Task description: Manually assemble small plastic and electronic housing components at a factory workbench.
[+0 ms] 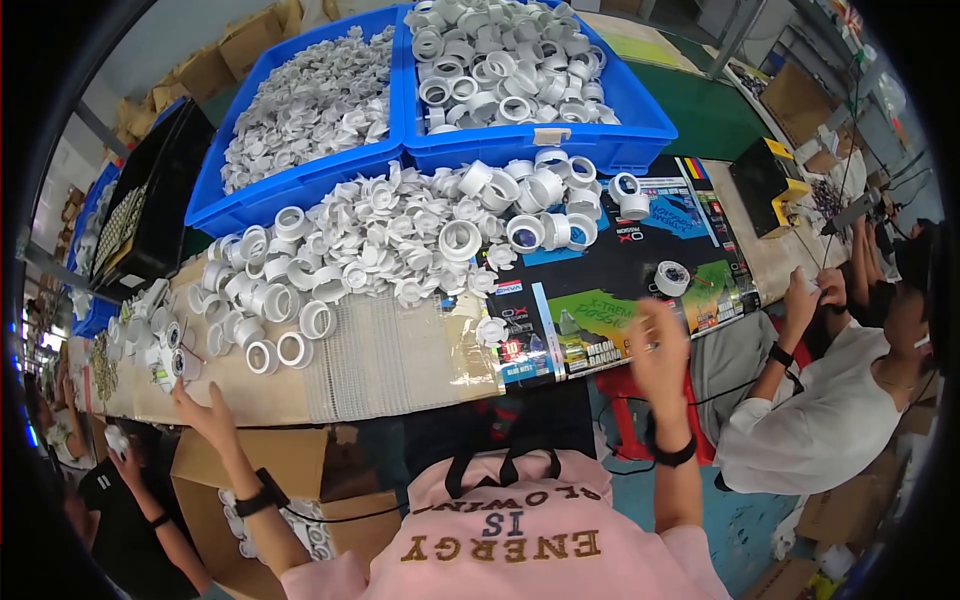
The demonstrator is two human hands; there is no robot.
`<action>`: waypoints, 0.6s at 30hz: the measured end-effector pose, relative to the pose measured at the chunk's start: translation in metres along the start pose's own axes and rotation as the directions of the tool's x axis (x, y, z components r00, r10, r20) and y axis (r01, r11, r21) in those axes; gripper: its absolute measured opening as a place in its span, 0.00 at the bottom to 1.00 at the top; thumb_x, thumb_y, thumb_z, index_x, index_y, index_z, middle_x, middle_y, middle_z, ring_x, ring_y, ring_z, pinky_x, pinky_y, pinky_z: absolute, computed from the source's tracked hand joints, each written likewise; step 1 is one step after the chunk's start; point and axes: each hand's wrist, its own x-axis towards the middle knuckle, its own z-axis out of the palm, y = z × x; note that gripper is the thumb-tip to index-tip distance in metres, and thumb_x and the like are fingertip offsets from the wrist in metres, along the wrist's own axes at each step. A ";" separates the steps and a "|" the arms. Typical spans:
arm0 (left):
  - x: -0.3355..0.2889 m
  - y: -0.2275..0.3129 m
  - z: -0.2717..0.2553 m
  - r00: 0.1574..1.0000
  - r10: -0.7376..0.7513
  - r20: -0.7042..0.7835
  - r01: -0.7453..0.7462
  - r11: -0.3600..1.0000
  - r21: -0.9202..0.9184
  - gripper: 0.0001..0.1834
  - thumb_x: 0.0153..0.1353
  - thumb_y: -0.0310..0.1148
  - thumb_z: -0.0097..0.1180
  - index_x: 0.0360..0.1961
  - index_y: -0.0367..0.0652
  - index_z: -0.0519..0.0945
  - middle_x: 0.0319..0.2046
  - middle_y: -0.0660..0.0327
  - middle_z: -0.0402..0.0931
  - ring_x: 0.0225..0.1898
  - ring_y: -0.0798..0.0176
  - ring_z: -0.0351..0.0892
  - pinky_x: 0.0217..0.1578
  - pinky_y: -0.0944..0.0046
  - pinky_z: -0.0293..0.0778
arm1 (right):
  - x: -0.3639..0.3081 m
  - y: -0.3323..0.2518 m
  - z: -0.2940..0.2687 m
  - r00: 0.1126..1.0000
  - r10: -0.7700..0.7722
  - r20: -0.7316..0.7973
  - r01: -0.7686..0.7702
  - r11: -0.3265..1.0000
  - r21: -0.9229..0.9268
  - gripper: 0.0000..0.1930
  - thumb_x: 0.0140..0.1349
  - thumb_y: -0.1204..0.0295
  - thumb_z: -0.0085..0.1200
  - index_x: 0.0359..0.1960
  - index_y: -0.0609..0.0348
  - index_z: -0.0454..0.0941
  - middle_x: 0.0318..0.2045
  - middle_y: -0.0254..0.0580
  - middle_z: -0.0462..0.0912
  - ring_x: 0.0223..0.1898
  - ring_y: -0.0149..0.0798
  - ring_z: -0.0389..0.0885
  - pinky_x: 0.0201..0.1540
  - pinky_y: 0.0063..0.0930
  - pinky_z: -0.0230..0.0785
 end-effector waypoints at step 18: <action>-0.040 0.342 -0.008 0.751 0.413 0.515 -0.122 0.853 -0.507 0.20 0.54 0.30 0.58 0.47 0.33 0.71 0.40 0.42 0.74 0.36 0.43 0.78 0.33 0.52 0.73 | 0.000 -0.014 0.008 0.961 0.027 0.276 -0.219 0.684 0.696 0.29 0.52 0.86 0.54 0.58 0.64 0.64 0.46 0.41 0.73 0.48 0.34 0.75 0.50 0.27 0.68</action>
